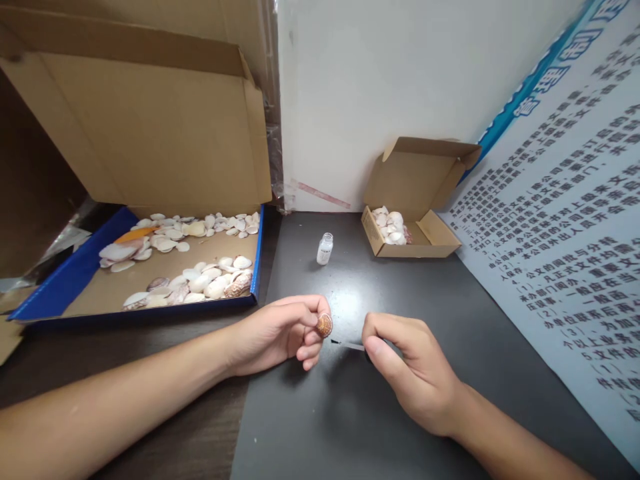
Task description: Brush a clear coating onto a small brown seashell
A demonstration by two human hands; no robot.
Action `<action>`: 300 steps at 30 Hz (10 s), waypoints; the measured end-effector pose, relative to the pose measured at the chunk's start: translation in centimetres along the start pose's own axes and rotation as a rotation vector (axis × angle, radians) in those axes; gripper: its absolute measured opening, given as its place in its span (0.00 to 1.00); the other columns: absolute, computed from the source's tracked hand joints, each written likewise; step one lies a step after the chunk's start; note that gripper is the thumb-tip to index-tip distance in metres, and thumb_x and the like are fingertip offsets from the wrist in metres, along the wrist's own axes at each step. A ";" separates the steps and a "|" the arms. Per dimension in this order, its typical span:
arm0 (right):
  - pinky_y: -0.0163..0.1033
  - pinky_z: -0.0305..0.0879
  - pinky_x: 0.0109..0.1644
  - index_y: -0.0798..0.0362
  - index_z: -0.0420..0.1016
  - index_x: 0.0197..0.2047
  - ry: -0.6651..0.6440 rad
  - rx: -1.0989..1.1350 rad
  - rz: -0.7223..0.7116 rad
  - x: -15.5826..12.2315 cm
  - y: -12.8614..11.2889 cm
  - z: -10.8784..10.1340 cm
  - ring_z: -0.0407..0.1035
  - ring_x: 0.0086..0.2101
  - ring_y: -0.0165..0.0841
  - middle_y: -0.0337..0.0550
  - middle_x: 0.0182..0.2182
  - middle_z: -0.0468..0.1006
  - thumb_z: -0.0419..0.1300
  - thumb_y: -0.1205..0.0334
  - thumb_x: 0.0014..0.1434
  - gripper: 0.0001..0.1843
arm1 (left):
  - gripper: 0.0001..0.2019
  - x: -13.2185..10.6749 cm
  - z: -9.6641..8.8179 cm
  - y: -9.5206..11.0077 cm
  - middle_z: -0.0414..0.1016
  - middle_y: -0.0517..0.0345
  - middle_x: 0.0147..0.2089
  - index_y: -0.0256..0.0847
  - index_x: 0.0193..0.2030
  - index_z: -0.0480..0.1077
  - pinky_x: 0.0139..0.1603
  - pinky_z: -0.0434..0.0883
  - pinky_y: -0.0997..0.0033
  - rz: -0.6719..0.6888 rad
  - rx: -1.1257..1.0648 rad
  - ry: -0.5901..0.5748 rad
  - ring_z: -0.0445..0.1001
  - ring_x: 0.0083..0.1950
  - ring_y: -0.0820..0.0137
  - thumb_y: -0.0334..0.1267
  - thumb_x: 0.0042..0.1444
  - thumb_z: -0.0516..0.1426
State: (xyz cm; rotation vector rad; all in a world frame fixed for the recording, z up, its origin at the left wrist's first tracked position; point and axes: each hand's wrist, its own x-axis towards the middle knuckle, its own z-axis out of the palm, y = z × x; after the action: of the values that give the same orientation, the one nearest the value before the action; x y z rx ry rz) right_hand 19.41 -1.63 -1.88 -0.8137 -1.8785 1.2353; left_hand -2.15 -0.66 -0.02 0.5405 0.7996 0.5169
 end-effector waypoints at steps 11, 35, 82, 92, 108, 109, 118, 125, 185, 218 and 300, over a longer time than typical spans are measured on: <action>0.33 0.53 0.27 0.53 0.64 0.31 -0.018 -0.005 -0.014 -0.1 -0.1 -0.1 0.57 0.23 0.26 0.34 0.23 0.63 0.50 0.61 0.67 0.12 | 0.03 0.0 0.0 0.0 0.60 0.63 0.23 0.36 0.31 0.66 0.29 0.67 0.73 -0.006 -0.011 0.012 0.61 0.22 0.76 0.29 0.54 0.53; 0.33 0.50 0.24 0.52 0.56 0.24 0.068 -0.041 0.003 0.2 -0.1 -0.1 0.53 0.20 0.25 0.32 0.18 0.58 0.50 0.63 0.66 0.17 | 0.04 -0.1 0.1 0.0 0.60 0.62 0.23 0.36 0.30 0.66 0.29 0.66 0.73 0.007 0.019 0.001 0.61 0.22 0.77 0.30 0.55 0.52; 0.33 0.52 0.27 0.52 0.63 0.31 -0.022 0.028 -0.039 -0.3 -0.1 0.0 0.55 0.22 0.26 0.34 0.22 0.62 0.50 0.61 0.67 0.12 | 0.03 0.0 -0.1 -0.1 0.61 0.63 0.23 0.36 0.31 0.66 0.29 0.66 0.73 -0.003 0.002 -0.005 0.62 0.22 0.76 0.29 0.54 0.53; 0.32 0.49 0.25 0.52 0.58 0.26 0.033 0.004 -0.038 -0.1 -0.2 0.0 0.53 0.21 0.25 0.32 0.20 0.58 0.52 0.62 0.66 0.15 | 0.03 0.0 -0.1 -0.1 0.61 0.63 0.23 0.36 0.30 0.66 0.29 0.66 0.73 0.000 0.020 -0.005 0.61 0.22 0.77 0.29 0.55 0.53; 0.32 0.51 0.26 0.52 0.59 0.27 -0.018 0.021 -0.026 -0.2 0.0 0.0 0.54 0.21 0.25 0.32 0.20 0.59 0.50 0.62 0.66 0.14 | 0.03 0.0 -0.1 -0.1 0.61 0.62 0.23 0.36 0.31 0.66 0.29 0.66 0.73 -0.005 0.005 -0.001 0.62 0.22 0.77 0.29 0.54 0.52; 0.32 0.50 0.25 0.52 0.58 0.27 -0.014 0.012 -0.028 -0.2 0.0 0.0 0.54 0.21 0.25 0.32 0.20 0.58 0.51 0.62 0.66 0.14 | 0.03 0.0 -0.1 -0.1 0.61 0.62 0.23 0.36 0.30 0.66 0.29 0.66 0.73 -0.005 0.006 -0.002 0.62 0.22 0.77 0.29 0.54 0.52; 0.32 0.50 0.25 0.52 0.58 0.26 0.010 -0.003 -0.015 -0.1 -0.1 0.0 0.54 0.21 0.25 0.32 0.19 0.58 0.50 0.63 0.66 0.15 | 0.03 -0.1 -0.1 -0.1 0.61 0.62 0.23 0.36 0.30 0.66 0.29 0.67 0.73 -0.005 0.012 -0.003 0.62 0.22 0.77 0.29 0.54 0.53; 0.31 0.51 0.27 0.52 0.61 0.28 0.003 0.008 -0.039 -0.1 -0.1 0.0 0.55 0.22 0.25 0.32 0.21 0.61 0.51 0.63 0.66 0.13 | 0.03 0.0 -0.1 -0.1 0.61 0.63 0.23 0.36 0.31 0.66 0.29 0.67 0.73 -0.006 0.010 -0.003 0.62 0.22 0.76 0.29 0.55 0.52; 0.33 0.50 0.25 0.51 0.59 0.27 0.025 0.027 0.018 -0.2 0.0 -0.1 0.53 0.20 0.26 0.32 0.19 0.59 0.50 0.57 0.68 0.17 | 0.03 -0.1 0.0 0.0 0.60 0.63 0.23 0.36 0.30 0.66 0.29 0.66 0.73 -0.009 0.020 0.003 0.61 0.22 0.76 0.30 0.54 0.53; 0.34 0.51 0.25 0.53 0.60 0.22 -0.048 0.055 0.005 -0.2 0.4 0.1 0.57 0.19 0.26 0.35 0.16 0.62 0.44 0.51 0.71 0.27 | 0.03 -0.1 0.0 -0.1 0.61 0.63 0.23 0.36 0.30 0.66 0.29 0.66 0.73 -0.002 0.015 0.001 0.61 0.22 0.77 0.29 0.54 0.53; 0.35 0.50 0.27 0.52 0.52 0.25 -0.124 0.028 -0.099 -0.2 0.1 0.1 0.53 0.21 0.27 0.35 0.20 0.57 0.45 0.60 0.69 0.19 | 0.05 0.0 -0.1 -0.1 0.62 0.61 0.23 0.37 0.28 0.63 0.30 0.66 0.72 -0.006 -0.029 -0.022 0.63 0.22 0.76 0.27 0.54 0.53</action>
State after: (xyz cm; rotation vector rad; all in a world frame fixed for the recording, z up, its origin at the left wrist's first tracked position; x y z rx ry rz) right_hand 19.40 -1.81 -2.00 -0.6338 -1.9710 1.2727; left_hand -2.26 -0.70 -0.11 0.5160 0.7717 0.5159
